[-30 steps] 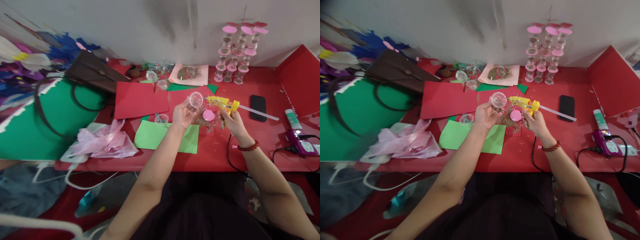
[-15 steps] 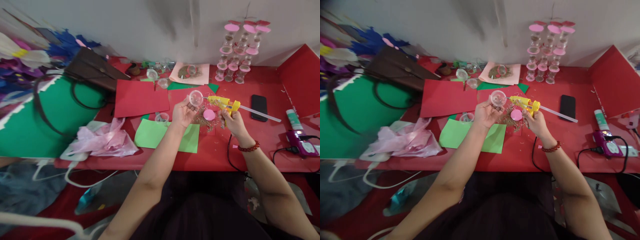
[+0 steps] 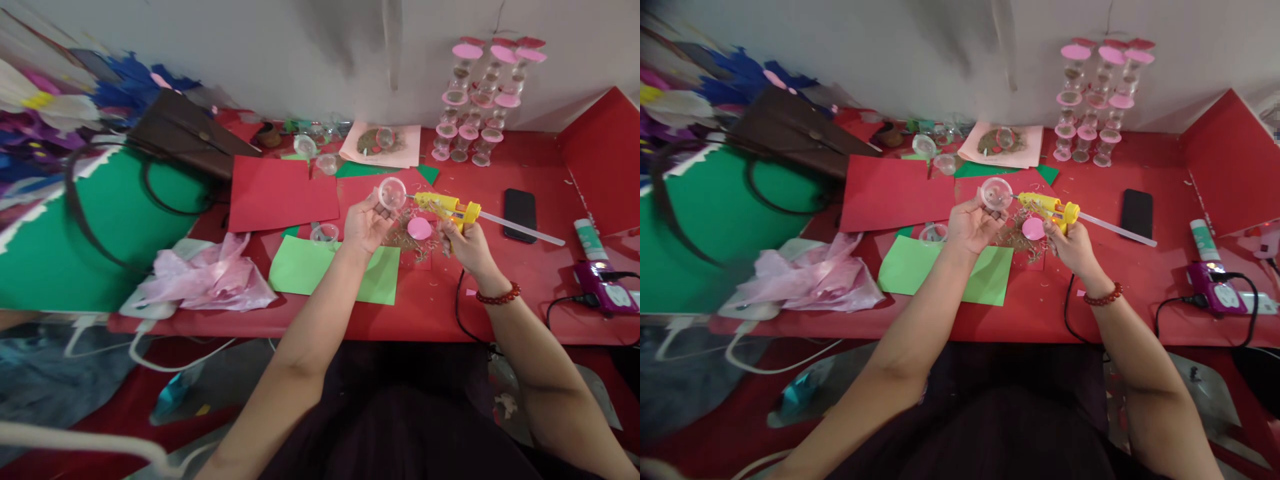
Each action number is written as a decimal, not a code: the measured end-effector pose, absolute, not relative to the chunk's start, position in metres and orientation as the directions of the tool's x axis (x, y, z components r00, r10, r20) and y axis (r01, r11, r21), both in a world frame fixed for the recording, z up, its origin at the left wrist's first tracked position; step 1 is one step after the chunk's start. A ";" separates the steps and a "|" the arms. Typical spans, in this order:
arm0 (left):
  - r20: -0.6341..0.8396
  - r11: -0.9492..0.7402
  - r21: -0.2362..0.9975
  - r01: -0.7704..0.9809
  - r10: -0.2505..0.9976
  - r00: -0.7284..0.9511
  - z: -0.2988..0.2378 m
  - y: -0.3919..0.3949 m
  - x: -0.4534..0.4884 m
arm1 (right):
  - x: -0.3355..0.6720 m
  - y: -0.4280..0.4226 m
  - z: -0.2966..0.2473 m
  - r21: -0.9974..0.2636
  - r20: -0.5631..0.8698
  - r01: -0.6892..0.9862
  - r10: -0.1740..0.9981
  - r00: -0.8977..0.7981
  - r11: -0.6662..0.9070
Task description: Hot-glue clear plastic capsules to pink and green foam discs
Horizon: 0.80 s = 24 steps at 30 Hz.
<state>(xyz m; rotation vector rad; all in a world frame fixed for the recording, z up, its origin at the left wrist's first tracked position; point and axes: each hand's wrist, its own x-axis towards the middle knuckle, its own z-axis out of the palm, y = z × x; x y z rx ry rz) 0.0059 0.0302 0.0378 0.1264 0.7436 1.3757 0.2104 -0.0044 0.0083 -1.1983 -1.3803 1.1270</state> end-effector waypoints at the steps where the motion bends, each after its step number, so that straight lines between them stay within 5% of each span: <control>1: -0.403 0.225 0.489 -0.843 0.915 0.010 0.038 0.030 0.006 | 0.210 -0.005 0.008 -0.989 0.087 0.115 0.994 -0.064 0.094; 24: -0.400 0.212 0.493 -0.844 0.917 -0.003 0.037 0.032 0.002 | 0.212 -0.005 0.003 -0.975 0.097 0.194 0.994 -0.055 0.105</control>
